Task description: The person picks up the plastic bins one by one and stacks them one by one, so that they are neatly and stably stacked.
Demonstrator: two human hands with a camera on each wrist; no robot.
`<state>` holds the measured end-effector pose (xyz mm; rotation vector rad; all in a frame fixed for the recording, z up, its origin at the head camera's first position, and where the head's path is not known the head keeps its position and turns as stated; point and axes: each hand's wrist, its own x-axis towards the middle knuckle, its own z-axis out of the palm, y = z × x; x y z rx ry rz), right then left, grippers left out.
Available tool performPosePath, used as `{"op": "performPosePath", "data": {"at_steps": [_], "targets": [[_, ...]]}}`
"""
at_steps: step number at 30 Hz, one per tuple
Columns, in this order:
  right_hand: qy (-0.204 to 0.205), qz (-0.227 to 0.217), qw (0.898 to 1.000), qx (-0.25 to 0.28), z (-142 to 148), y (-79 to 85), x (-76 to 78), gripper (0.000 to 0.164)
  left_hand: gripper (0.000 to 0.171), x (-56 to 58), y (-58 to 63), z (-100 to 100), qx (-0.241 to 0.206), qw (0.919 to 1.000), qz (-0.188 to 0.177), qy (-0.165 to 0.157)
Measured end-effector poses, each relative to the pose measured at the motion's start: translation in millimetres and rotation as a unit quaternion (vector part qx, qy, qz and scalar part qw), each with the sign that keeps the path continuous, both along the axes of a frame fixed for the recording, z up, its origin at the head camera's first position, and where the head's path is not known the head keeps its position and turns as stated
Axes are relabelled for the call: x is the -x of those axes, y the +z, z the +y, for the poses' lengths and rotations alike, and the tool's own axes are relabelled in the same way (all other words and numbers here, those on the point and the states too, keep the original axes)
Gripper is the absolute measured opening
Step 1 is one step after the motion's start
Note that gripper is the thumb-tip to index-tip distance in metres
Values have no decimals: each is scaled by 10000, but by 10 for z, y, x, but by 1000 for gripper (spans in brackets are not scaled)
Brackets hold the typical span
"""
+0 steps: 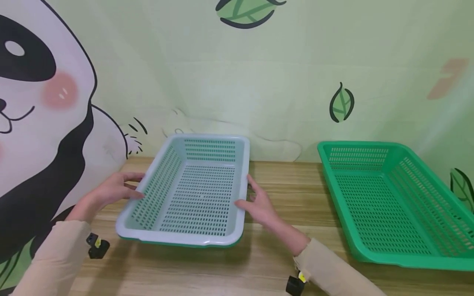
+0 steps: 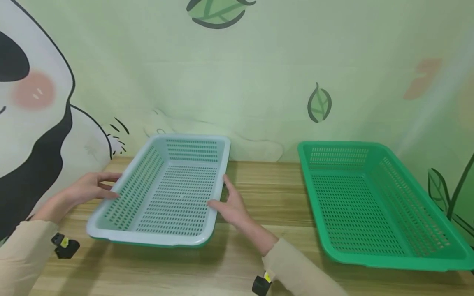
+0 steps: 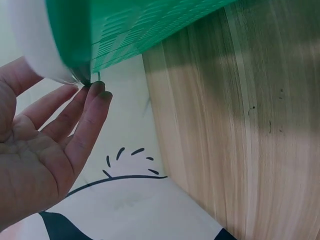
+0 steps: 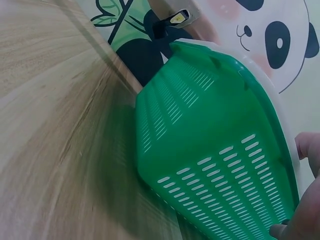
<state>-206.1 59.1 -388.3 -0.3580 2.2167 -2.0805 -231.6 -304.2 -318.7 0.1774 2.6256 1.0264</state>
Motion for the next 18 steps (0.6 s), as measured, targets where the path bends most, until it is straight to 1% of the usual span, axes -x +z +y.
{"op": "performPosePath", "data": {"at_steps": [4,9,14,18], "targets": [[-82,10,10000,6,49,-5,5,86,72,-12,-1,52,0,10000,13,-16],[13,-174,9997,179,94,-3,2,87,68,-21,-1,96,-8,9999,78,-99],[94,-336,9987,379,159,-13,-3,87,68,-15,-13,154,34,9995,244,-205],[111,-373,9978,528,219,-19,-3,87,69,-26,-16,211,19,9995,267,-164]]}}
